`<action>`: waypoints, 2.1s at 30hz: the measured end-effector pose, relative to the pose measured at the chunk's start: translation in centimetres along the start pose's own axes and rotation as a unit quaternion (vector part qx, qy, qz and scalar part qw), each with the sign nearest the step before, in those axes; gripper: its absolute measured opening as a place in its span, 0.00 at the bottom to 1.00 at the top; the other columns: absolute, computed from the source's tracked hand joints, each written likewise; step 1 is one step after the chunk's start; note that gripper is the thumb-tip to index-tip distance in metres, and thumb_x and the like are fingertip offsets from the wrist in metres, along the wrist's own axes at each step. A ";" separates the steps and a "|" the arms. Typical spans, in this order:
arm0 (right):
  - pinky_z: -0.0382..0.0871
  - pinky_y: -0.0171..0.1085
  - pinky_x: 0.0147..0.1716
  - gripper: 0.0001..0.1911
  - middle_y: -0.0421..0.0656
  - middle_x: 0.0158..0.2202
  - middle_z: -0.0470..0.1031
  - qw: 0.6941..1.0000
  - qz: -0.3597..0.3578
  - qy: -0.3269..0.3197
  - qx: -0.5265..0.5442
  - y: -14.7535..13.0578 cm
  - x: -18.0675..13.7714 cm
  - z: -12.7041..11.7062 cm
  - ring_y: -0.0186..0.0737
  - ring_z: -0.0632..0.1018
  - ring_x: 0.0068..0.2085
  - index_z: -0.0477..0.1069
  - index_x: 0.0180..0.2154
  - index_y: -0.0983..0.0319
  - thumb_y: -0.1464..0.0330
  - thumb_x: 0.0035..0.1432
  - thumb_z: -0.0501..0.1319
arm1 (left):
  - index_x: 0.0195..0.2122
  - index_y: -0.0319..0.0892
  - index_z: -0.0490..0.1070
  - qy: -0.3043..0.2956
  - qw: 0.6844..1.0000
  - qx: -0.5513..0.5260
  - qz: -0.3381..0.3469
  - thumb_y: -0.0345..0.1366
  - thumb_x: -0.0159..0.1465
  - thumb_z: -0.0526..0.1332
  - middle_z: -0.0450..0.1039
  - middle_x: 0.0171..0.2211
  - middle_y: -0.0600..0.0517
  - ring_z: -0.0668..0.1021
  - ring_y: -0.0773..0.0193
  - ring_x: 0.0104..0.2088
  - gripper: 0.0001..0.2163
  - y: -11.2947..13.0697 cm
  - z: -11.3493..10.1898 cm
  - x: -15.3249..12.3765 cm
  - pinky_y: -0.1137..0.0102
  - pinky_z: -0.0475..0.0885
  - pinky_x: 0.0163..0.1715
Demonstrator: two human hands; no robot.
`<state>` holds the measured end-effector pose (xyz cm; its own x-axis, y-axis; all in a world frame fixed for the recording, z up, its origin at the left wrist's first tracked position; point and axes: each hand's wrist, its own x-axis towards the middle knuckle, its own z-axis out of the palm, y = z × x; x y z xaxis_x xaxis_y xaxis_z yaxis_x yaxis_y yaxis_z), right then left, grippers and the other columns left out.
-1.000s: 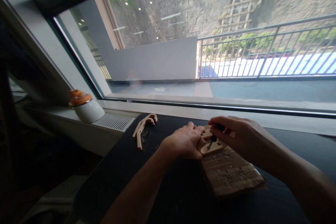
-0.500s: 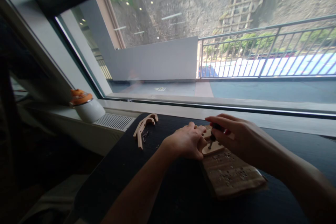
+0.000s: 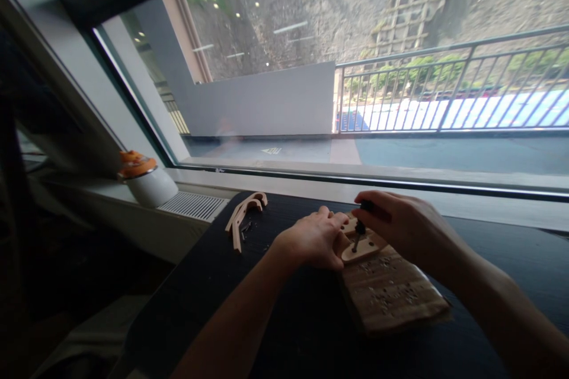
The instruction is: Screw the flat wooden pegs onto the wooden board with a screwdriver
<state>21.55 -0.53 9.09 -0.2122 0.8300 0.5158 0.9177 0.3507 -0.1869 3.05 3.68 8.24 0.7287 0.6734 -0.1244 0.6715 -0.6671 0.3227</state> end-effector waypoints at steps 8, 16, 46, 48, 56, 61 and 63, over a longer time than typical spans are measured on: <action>0.65 0.33 0.26 0.18 0.42 0.40 0.79 0.996 -0.045 -0.034 0.063 -0.6 -0.6 -0.9 0.35 0.78 0.31 0.70 0.53 0.56 0.66 0.63 0.52 | 0.58 0.46 0.58 0.004 1.000 0.006 0.004 0.45 0.49 0.67 0.62 0.45 0.46 0.73 0.48 0.47 0.35 0.0 0.0 0.0 0.59 0.70 0.47; 0.65 0.32 0.27 0.10 0.39 0.32 0.79 0.997 -0.029 -0.001 0.078 -0.2 0.0 -0.6 0.33 0.76 0.27 0.75 0.41 0.58 0.65 0.58 0.59 | 0.59 0.46 0.58 0.004 1.000 0.004 0.004 0.46 0.48 0.69 0.63 0.48 0.45 0.71 0.47 0.50 0.38 -0.2 -0.1 0.0 0.58 0.68 0.50; 0.64 0.33 0.28 0.12 0.42 0.30 0.77 0.996 -0.038 0.049 0.066 -1.0 0.1 -0.5 0.34 0.74 0.28 0.76 0.33 0.60 0.66 0.62 0.55 | 0.33 0.41 0.74 0.124 0.989 0.010 0.081 0.46 0.65 0.55 0.75 0.32 0.51 0.75 0.61 0.36 0.15 1.2 -0.3 0.8 0.69 0.67 0.37; 0.65 0.33 0.28 0.12 0.43 0.34 0.78 0.995 -0.054 0.031 0.073 -1.0 0.0 -0.5 0.35 0.75 0.29 0.76 0.35 0.60 0.66 0.62 0.54 | 0.34 0.41 0.75 0.122 0.989 0.004 0.085 0.44 0.65 0.54 0.76 0.33 0.51 0.75 0.61 0.37 0.14 1.2 -0.3 0.7 0.69 0.67 0.38; 0.68 0.32 0.29 0.14 0.45 0.38 0.78 0.993 -0.069 -0.007 0.099 -0.3 -0.2 -1.2 0.36 0.77 0.32 0.76 0.45 0.59 0.68 0.62 0.54 | 0.33 0.41 0.75 0.094 0.993 0.003 0.076 0.44 0.66 0.54 0.75 0.31 0.51 0.76 0.62 0.34 0.14 1.6 -1.1 0.3 0.71 0.67 0.34; 0.67 0.33 0.27 0.13 0.43 0.36 0.79 0.995 -0.046 0.004 0.087 -0.5 -0.1 -1.1 0.35 0.77 0.29 0.76 0.43 0.59 0.67 0.60 0.55 | 0.32 0.41 0.74 0.102 0.991 0.003 0.088 0.43 0.66 0.54 0.75 0.31 0.51 0.76 0.62 0.34 0.14 1.4 -0.7 0.5 0.71 0.66 0.34; 0.65 0.33 0.26 0.12 0.42 0.33 0.79 0.997 -0.032 0.010 0.073 -0.5 -0.1 -1.0 0.35 0.76 0.27 0.76 0.42 0.59 0.67 0.59 0.56 | 0.32 0.41 0.74 0.103 0.991 0.006 0.085 0.45 0.66 0.54 0.75 0.30 0.51 0.75 0.61 0.35 0.15 1.3 -0.5 0.6 0.70 0.66 0.35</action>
<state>21.42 -1.23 10.01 -0.2602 0.7954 0.5474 0.8431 0.4635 -0.2728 4.26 3.35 9.04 0.7891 0.6013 0.1258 0.5443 -0.7793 0.3105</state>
